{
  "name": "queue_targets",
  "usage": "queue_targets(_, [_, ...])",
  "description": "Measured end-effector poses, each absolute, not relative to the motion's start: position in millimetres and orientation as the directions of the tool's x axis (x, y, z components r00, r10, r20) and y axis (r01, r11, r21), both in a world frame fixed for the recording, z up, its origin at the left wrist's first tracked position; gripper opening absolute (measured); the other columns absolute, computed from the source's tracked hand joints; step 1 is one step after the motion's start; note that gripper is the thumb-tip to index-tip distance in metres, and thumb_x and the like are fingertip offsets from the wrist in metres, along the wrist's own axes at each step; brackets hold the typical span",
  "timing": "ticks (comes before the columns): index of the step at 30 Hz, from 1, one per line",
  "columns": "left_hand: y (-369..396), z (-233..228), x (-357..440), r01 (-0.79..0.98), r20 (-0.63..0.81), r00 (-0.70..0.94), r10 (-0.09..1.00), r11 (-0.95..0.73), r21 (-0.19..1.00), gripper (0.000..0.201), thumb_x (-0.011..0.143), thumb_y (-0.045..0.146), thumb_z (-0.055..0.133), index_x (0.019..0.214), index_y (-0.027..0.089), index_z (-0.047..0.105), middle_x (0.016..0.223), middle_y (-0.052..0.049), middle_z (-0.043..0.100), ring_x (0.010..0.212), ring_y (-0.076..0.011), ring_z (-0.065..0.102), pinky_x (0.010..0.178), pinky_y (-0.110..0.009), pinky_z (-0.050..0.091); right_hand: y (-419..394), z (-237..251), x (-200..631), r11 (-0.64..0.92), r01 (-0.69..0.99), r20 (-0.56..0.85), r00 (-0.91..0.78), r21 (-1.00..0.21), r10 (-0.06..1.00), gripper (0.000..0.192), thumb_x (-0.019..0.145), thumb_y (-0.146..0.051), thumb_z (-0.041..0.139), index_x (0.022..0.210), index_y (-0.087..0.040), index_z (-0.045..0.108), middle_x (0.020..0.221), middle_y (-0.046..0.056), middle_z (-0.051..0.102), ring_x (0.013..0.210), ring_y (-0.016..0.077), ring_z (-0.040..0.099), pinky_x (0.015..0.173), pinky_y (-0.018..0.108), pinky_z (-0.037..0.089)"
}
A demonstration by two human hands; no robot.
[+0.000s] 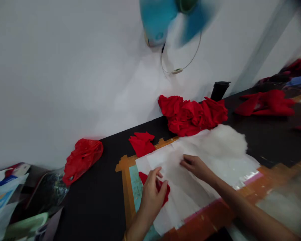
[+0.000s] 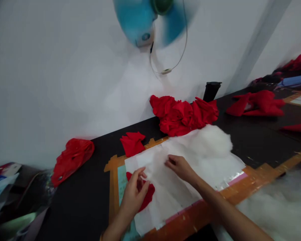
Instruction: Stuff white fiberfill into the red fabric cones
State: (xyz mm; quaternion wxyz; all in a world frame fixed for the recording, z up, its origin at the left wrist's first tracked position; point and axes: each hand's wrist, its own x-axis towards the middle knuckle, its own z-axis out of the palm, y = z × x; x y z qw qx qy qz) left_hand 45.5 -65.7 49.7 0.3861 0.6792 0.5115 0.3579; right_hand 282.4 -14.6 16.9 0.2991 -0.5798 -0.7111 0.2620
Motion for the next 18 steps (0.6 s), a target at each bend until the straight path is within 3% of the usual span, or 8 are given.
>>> queue_targets(3, [-52,45,61,0.253,-0.019,0.175,0.984,-0.027,0.967,0.046,0.080,0.028,0.063,0.124,0.020,0.055,0.098,-0.005,0.062,0.067,-0.0109,0.055,0.062,-0.024,0.046,-44,23,258,0.151,0.522,0.054,-0.197,-0.839,0.979,0.034,0.090,-0.033,0.048,0.060,-0.021,0.039,0.053,-0.006,0.040,0.052,0.0103,0.039,0.050,0.023,0.031])
queue_targets(6, [-46,39,71,0.123,-0.147,0.152,0.977,0.129,0.984,0.025,0.078,0.036,0.067,0.093,0.017,0.063,0.064,0.004,0.053,0.047,-0.0072,0.044,0.047,-0.020,0.035,-61,31,251,0.180,0.532,0.089,-0.193,-0.827,0.977,0.022,0.083,-0.026,0.055,0.063,-0.020,0.046,0.060,-0.003,0.049,0.058,0.0127,0.046,0.054,0.025,0.037])
queue_targets(7, [-45,37,74,0.067,-0.176,0.128,0.976,0.168,0.983,0.026,0.077,0.040,0.069,0.086,0.017,0.061,0.059,0.006,0.049,0.044,-0.0061,0.040,0.045,-0.019,0.032,-65,33,251,0.208,0.522,0.131,-0.182,-0.827,0.975,0.011,0.082,-0.027,0.057,0.074,-0.019,0.054,0.072,0.000,0.058,0.067,0.0152,0.053,0.059,0.026,0.042])
queue_targets(8, [-45,36,75,0.001,-0.200,0.103,0.974,0.201,0.980,0.029,0.075,0.044,0.070,0.082,0.018,0.059,0.058,0.007,0.048,0.042,-0.0056,0.039,0.044,-0.019,0.031,-67,34,251,0.236,0.494,0.169,-0.177,-0.837,0.970,0.013,0.083,-0.028,0.058,0.092,-0.019,0.059,0.091,0.005,0.064,0.079,0.0182,0.058,0.068,0.029,0.048])
queue_targets(10, [-47,35,79,-0.133,-0.241,0.083,0.967,0.251,0.959,0.035,0.070,0.048,0.074,0.081,0.018,0.057,0.062,0.006,0.052,0.046,-0.0060,0.044,0.047,-0.019,0.036,-71,34,248,0.266,0.426,0.201,-0.192,-0.865,0.961,0.045,0.087,-0.033,0.057,0.130,-0.022,0.047,0.127,0.012,0.057,0.105,0.0226,0.059,0.086,0.037,0.051])
queue_targets(12, [-52,35,81,-0.215,-0.267,0.130,0.955,0.290,0.933,0.037,0.070,0.049,0.074,0.078,0.018,0.056,0.067,0.004,0.055,0.055,-0.0081,0.052,0.055,-0.020,0.043,-73,30,241,0.289,0.398,0.211,-0.228,-0.871,0.950,0.056,0.090,-0.033,0.055,0.142,-0.025,0.035,0.141,0.013,0.049,0.120,0.0242,0.054,0.097,0.042,0.048])
queue_targets(15, [-59,38,82,-0.138,-0.261,0.200,0.944,0.291,0.947,0.033,0.076,0.048,0.069,0.078,0.016,0.058,0.067,0.002,0.056,0.059,-0.0097,0.056,0.059,-0.021,0.045,-72,23,231,0.356,0.395,0.280,-0.239,-0.847,0.930,0.042,0.094,-0.022,0.042,0.136,-0.025,0.045,0.133,0.011,0.055,0.121,0.0229,0.054,0.101,0.043,0.046])
queue_targets(18, [-63,43,76,0.009,-0.189,0.106,0.976,0.190,0.982,0.037,0.073,0.036,0.073,0.100,0.019,0.055,0.071,0.004,0.055,0.054,-0.0086,0.055,0.055,-0.021,0.044,-70,20,232,0.324,0.434,0.266,-0.190,-0.841,0.945,0.038,0.090,-0.016,0.041,0.126,-0.025,0.053,0.120,0.009,0.064,0.111,0.0221,0.061,0.095,0.041,0.049])
